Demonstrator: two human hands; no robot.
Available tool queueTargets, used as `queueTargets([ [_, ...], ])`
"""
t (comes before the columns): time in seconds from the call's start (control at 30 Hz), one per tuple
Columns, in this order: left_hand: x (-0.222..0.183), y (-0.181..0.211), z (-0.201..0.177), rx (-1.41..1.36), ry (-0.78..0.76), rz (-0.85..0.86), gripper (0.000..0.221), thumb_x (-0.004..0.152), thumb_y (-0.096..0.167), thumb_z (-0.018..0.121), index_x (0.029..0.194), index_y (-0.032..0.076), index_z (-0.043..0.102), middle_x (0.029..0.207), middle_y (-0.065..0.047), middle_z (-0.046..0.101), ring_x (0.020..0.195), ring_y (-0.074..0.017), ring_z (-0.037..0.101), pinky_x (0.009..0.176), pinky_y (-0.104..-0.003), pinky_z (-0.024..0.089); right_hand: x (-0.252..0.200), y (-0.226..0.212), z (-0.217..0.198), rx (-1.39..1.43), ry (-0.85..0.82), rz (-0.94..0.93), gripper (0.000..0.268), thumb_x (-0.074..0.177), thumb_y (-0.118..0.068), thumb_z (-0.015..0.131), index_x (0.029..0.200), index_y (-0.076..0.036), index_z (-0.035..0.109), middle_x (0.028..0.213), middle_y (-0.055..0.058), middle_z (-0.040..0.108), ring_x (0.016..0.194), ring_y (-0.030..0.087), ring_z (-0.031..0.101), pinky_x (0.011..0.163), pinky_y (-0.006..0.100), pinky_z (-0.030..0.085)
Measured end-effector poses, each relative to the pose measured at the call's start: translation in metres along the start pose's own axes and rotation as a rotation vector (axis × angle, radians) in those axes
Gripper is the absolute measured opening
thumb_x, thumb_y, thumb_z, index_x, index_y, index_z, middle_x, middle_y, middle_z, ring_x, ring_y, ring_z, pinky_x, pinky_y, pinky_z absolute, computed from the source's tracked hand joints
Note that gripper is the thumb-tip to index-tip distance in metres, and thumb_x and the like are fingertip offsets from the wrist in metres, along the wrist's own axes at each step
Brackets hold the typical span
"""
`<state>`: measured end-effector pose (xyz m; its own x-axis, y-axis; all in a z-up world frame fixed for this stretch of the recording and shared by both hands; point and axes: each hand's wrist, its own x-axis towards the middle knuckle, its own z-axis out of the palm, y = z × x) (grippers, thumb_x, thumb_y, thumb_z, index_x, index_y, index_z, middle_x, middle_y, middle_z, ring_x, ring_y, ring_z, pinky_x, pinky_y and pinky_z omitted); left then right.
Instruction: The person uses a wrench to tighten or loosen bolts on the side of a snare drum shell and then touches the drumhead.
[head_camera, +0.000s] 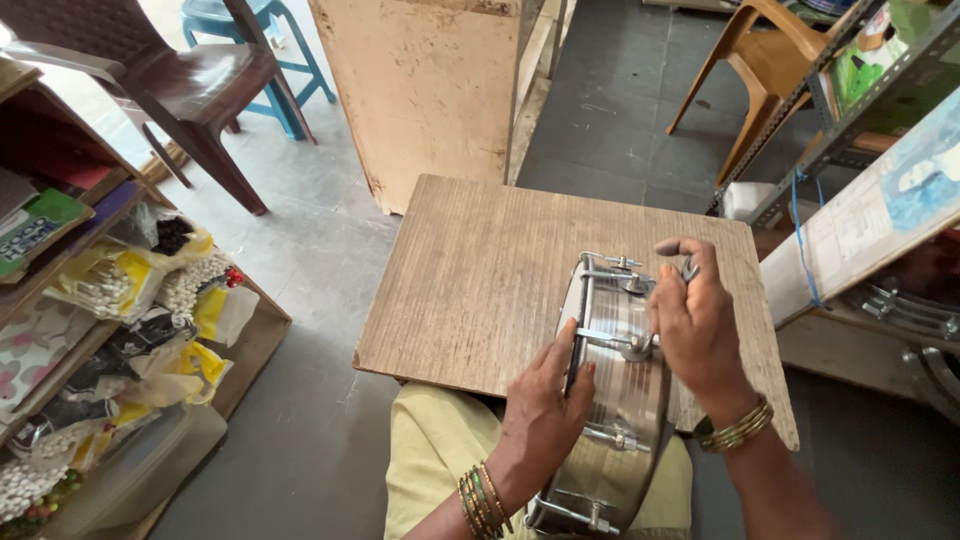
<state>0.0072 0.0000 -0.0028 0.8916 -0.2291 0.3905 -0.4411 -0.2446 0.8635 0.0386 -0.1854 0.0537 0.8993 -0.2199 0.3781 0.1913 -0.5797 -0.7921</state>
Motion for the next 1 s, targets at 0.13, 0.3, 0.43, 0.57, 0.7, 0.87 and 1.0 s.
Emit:
queueTargets([
  [0.13, 0.0, -0.001, 0.005, 0.021, -0.013, 0.02, 0.054, 0.097, 0.013, 0.063, 0.147, -0.001, 0.048, 0.105, -0.021, 0.069, 0.085, -0.0371, 0.071, 0.07, -0.045, 0.057, 0.015, 0.01, -0.008, 0.195, -0.095, 0.215, 0.021, 0.107, -0.015, 0.045, 0.125, -0.005, 0.05, 0.063, 0.003, 0.053, 0.046, 0.007, 0.042, 0.038, 0.024, 0.035],
  [0.3, -0.001, 0.002, 0.01, 0.042, -0.027, -0.019, 0.054, 0.096, 0.015, 0.063, 0.146, 0.0, 0.049, 0.101, -0.021, 0.069, 0.081, -0.0379, 0.07, 0.068, -0.046, 0.056, 0.02, 0.009, -0.013, 0.32, -0.13, 0.424, 0.023, 0.105, -0.018, 0.044, 0.124, -0.006, 0.049, 0.061, 0.004, 0.049, 0.043, 0.008, 0.035, 0.033, 0.024, 0.027],
  [0.43, -0.004, -0.001, 0.007, 0.029, -0.016, 0.0, 0.053, 0.098, 0.016, 0.062, 0.146, 0.0, 0.048, 0.107, -0.022, 0.07, 0.085, -0.0369, 0.072, 0.072, -0.045, 0.058, 0.011, 0.002, -0.017, 0.357, -0.099, 0.32, 0.022, 0.104, -0.016, 0.046, 0.124, -0.008, 0.049, 0.064, 0.003, 0.053, 0.047, 0.007, 0.045, 0.035, 0.024, 0.036],
  [0.57, -0.007, -0.006, 0.002, 0.042, 0.048, 0.036, 0.053, 0.097, 0.015, 0.063, 0.146, 0.0, 0.049, 0.112, -0.024, 0.071, 0.089, -0.0399, 0.072, 0.073, -0.046, 0.058, -0.027, 0.006, -0.017, 0.385, 0.106, 0.021, 0.023, 0.109, -0.014, 0.044, 0.131, -0.008, 0.044, 0.071, 0.003, 0.053, 0.055, 0.007, 0.048, 0.044, 0.022, 0.04],
  [0.7, -0.008, -0.006, -0.003, 0.045, 0.033, 0.017, 0.054, 0.097, 0.013, 0.062, 0.146, 0.0, 0.047, 0.114, -0.023, 0.07, 0.091, -0.0395, 0.072, 0.073, -0.045, 0.059, -0.056, 0.026, -0.002, 0.348, 0.137, -0.22, 0.022, 0.113, -0.011, 0.042, 0.134, -0.009, 0.038, 0.077, 0.003, 0.057, 0.062, 0.007, 0.053, 0.05, 0.021, 0.043],
  [0.87, -0.006, -0.002, -0.002, 0.066, -0.039, -0.082, 0.058, 0.095, 0.013, 0.064, 0.148, 0.001, 0.046, 0.106, -0.022, 0.07, 0.086, -0.0392, 0.071, 0.07, -0.047, 0.056, -0.062, 0.039, 0.014, 0.083, 0.169, -0.517, 0.023, 0.112, -0.008, 0.042, 0.133, -0.006, 0.034, 0.078, 0.004, 0.057, 0.064, 0.009, 0.056, 0.058, 0.024, 0.046],
  [1.0, -0.006, 0.0, -0.004, 0.033, 0.017, 0.031, 0.055, 0.096, 0.01, 0.064, 0.146, -0.001, 0.047, 0.118, -0.024, 0.069, 0.094, -0.0411, 0.071, 0.076, -0.045, 0.058, -0.062, 0.026, 0.012, 0.01, 0.172, -0.386, 0.019, 0.111, -0.006, 0.042, 0.129, -0.006, 0.037, 0.072, 0.002, 0.056, 0.059, 0.008, 0.056, 0.056, 0.024, 0.045],
])
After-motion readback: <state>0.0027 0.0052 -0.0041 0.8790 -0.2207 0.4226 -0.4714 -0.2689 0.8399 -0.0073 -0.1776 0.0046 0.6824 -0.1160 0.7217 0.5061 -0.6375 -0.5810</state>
